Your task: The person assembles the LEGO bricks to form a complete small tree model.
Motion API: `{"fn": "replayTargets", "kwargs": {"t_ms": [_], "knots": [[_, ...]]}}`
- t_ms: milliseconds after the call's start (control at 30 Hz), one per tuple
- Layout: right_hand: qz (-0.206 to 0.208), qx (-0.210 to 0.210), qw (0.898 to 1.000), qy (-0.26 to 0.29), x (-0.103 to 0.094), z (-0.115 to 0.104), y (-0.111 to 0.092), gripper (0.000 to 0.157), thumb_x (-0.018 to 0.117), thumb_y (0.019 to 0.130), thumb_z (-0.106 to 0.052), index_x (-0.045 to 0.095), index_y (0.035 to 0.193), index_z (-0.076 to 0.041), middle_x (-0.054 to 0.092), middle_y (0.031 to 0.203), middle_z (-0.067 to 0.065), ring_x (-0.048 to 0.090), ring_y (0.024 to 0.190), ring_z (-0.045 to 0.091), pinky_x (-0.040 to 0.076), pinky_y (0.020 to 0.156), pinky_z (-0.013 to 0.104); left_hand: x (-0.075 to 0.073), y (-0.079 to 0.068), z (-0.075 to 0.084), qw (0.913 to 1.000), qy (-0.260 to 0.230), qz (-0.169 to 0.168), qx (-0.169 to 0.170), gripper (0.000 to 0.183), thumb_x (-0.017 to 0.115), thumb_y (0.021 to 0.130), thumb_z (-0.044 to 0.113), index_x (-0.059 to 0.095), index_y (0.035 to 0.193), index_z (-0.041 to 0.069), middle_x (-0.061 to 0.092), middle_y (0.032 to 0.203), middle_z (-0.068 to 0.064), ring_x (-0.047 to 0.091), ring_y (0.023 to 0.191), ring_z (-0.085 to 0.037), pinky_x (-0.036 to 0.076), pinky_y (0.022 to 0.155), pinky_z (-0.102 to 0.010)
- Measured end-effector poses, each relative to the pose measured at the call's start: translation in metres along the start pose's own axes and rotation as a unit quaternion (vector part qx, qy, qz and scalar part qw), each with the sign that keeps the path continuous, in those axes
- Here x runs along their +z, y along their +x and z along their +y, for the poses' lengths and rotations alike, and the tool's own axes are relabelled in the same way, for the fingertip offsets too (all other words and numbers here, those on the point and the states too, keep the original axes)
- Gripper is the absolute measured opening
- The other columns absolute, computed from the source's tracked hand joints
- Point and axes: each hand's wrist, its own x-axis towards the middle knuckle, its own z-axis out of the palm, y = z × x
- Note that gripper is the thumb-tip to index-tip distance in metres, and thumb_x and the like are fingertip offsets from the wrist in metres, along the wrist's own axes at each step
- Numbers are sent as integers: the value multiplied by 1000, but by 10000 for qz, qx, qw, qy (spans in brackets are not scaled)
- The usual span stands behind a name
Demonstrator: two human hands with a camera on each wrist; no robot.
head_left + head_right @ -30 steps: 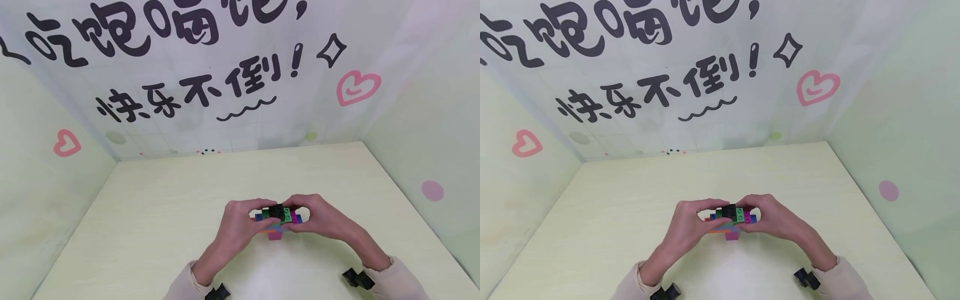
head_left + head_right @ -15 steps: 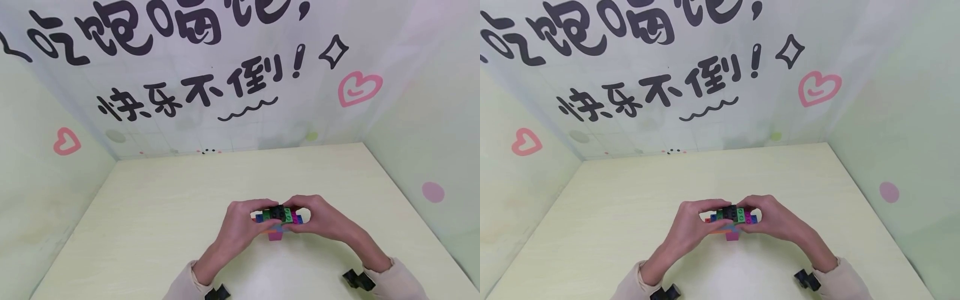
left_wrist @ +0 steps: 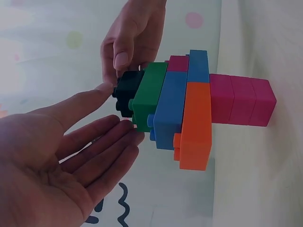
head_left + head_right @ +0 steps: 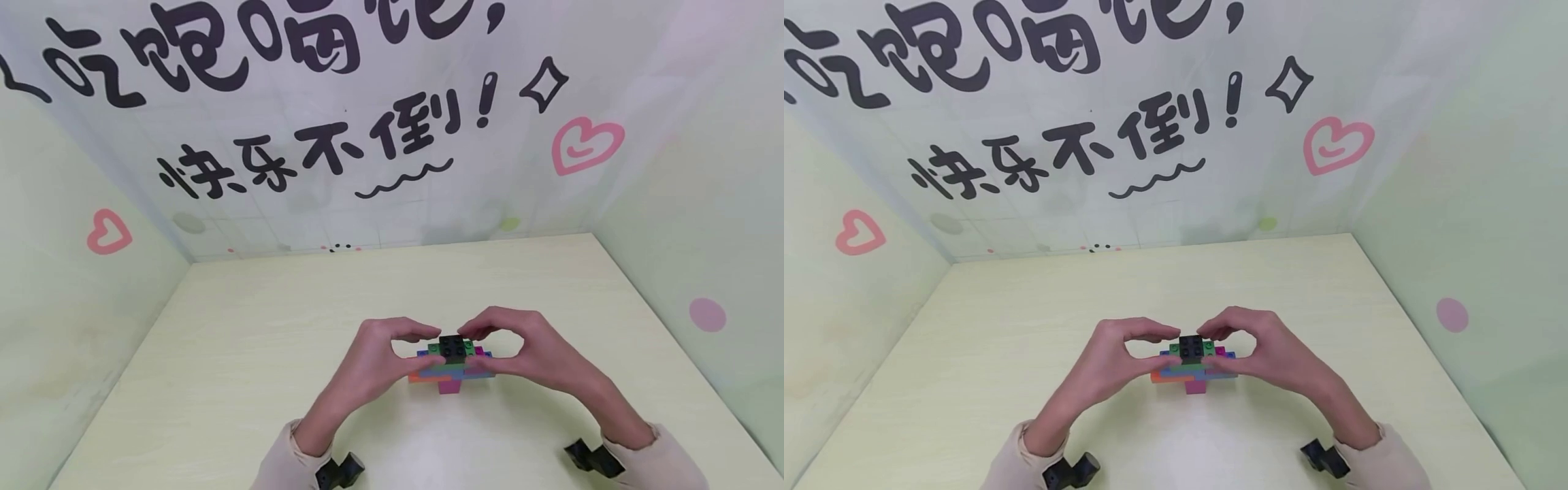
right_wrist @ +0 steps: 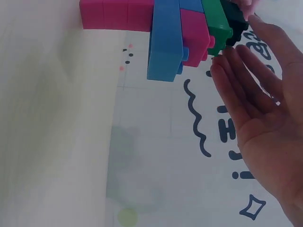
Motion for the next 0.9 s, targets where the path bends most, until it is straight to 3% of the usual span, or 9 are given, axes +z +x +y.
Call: {"fn": "replayTargets", "kwargs": {"t_ms": [433, 733, 900], "knots": [[37, 200, 9987, 467, 2, 1, 4, 30, 80, 78, 2, 70, 104, -6, 70, 95, 2, 66, 84, 21, 54, 77, 35, 5, 2, 0, 9999, -169, 35, 14, 29, 82, 79, 28, 77, 106, 16, 73, 96, 11, 67, 90, -7, 53, 74, -24], [33, 153, 9987, 486, 3, 4, 2, 31, 81, 77, 4, 70, 104, -6, 69, 95, 3, 66, 85, 22, 53, 78, 32, 5, 1, 1, 9990, -411, 56, -167, 27, 82, 79, 25, 77, 104, 18, 72, 95, 12, 68, 87, -6, 54, 73, -26], [-183, 381, 9987, 288, 4, 20, -7, 36, 82, 80, -8, 68, 113, -13, 69, 102, -2, 66, 91, 18, 53, 81, 33, 0, 1, 0, 9993, -160, -335, -76, 31, 82, 81, 24, 75, 111, 17, 72, 103, 10, 67, 93, -8, 54, 77, -25]]}}
